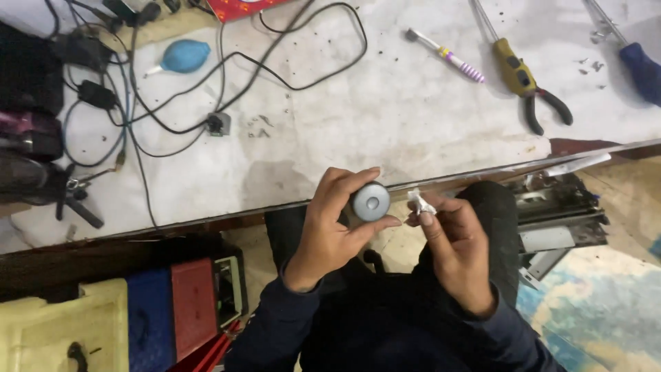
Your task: The person cleans a small black cylindrical electronic component using a cotton swab, then wipes it with a tissue after spraying a cleaning solution. They repeat the process on a small rectangular electronic component, using a cotton swab and tissue to remove residue.
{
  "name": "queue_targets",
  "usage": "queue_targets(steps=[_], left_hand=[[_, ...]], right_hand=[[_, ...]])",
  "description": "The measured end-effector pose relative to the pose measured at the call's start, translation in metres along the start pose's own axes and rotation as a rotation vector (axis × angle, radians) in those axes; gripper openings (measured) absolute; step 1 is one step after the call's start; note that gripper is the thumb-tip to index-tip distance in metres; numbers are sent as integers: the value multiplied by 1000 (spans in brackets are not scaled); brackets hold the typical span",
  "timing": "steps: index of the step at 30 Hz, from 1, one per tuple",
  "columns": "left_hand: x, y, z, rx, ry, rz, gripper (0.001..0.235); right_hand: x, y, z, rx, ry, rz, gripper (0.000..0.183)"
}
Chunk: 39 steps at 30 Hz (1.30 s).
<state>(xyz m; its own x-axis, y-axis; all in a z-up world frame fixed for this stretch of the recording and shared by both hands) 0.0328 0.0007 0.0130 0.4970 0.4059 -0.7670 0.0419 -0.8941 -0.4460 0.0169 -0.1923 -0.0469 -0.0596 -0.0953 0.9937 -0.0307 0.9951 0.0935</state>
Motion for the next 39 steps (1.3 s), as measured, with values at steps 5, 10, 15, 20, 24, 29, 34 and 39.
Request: queue_targets(steps=[5,10,15,20,24,29,34,39], left_hand=[[3,2,1,-6,-31,6,65],[4,10,0,-15,-85,44,53],[17,11,-1,-146,100,-149,56],[14,18,2,-121,155,-210,63],[16,21,4,-168,134,-214,49],[22,29,9,-202,152,-275,55],[21,27,5,-192,137,-234,54],[-8,19,-4,-166,97,-79,57]], right_hand=[[22,0,-10,-50,-144,121,20],[58,31,-17,85,-680,633,19],[55,47,-33,-84,-674,542,15],[60,48,-36,-155,-633,478,10],[45,50,-27,-72,-654,491,12],[46,43,-36,-115,-637,495,12],[23,37,-39,-28,-609,466,10],[36,4,-64,-137,-479,260,7]])
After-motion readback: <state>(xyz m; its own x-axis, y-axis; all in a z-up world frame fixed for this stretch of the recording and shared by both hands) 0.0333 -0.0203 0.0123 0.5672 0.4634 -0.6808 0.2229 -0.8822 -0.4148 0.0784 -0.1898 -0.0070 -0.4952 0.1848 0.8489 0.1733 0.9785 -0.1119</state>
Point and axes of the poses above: each hand's wrist, its own z-axis away from the middle knuckle, its own y-axis out of the palm, x = y × z, the point moved 2 cm from there along -z, towards the middle knuckle, and after that the axes turned 3 degrees about z, right-handed, at the moved point
